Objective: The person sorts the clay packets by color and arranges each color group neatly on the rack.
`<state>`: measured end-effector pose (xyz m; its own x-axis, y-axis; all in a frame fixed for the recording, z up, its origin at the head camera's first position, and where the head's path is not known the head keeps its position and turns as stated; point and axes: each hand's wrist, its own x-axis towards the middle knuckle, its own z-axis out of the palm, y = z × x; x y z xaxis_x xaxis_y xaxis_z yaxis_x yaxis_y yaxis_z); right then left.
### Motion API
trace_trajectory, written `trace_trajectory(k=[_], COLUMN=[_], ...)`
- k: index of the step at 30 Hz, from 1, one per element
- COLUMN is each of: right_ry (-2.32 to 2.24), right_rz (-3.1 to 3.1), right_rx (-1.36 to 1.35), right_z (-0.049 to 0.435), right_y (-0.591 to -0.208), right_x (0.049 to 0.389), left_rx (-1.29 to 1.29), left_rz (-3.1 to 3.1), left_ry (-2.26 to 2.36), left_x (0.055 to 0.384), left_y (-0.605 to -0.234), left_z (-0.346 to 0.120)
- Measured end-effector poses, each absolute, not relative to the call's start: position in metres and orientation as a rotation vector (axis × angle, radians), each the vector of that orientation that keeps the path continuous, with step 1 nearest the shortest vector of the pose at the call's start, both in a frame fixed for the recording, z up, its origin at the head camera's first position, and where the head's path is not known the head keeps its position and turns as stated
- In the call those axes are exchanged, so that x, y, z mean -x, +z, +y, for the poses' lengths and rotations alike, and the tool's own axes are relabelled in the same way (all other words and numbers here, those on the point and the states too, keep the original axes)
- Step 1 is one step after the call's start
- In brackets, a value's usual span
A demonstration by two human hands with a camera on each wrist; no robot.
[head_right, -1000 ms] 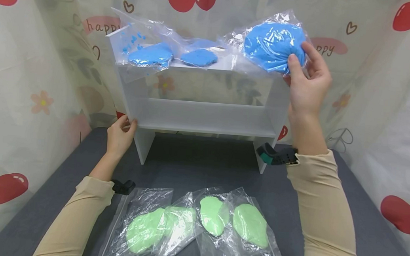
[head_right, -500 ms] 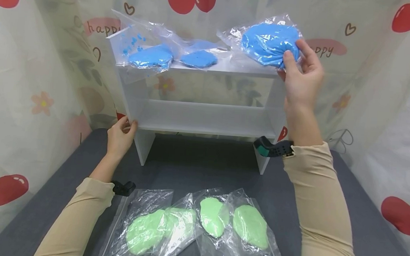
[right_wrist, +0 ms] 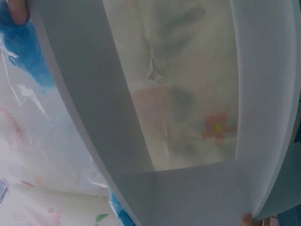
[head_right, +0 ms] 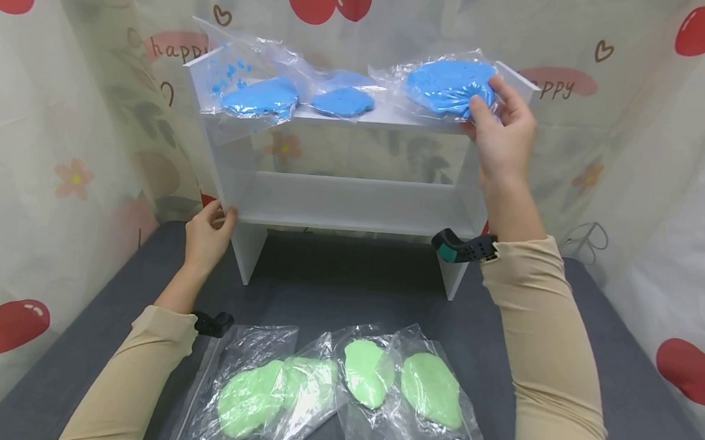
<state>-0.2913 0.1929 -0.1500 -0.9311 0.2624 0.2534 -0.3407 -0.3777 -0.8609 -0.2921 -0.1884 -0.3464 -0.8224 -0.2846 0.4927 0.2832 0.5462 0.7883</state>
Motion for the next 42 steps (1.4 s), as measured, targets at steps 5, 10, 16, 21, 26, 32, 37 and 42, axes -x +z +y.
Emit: trace_trajectory(k=[5,10,16,21,26,32,37,42], right_ry=[2.304,2.244,2.195,2.074,1.903,1.773,1.846,1.905], right_rz=[-1.569,-1.685,-1.796,-1.905,-1.932,-1.884,-1.783,-1.706], right_rx=[-0.08,-0.092,-0.18,-0.162,-0.084,-0.068,-0.114,-0.158], right_z=[0.193,0.193,0.195,0.199,0.199,0.2,0.199,0.199], right_y=[-0.15,-0.148,-0.149,-0.15,-0.152,-0.154,-0.156,-0.158], right_x=[0.293,0.293,0.293,0.292,0.292,0.292,0.291,0.289], left_rx=[0.006,0.011,0.002,0.006,0.011,0.007,0.01,0.012], left_rz=[-2.198,-2.198,-2.198,-2.194,-2.195,-2.199,-2.192,-2.186], left_ry=[-1.27,-1.268,-1.272,-1.265,-1.267,-1.267,-1.264,-1.263], left_x=[0.292,0.292,0.292,0.293,0.292,0.291,0.291,0.292], left_y=[-0.347,-0.346,-0.346,-0.346,-0.346,-0.344,-0.345,-0.346], left_z=[-0.188,-0.188,-0.189,-0.189,-0.188,-0.189,-0.188,-0.188])
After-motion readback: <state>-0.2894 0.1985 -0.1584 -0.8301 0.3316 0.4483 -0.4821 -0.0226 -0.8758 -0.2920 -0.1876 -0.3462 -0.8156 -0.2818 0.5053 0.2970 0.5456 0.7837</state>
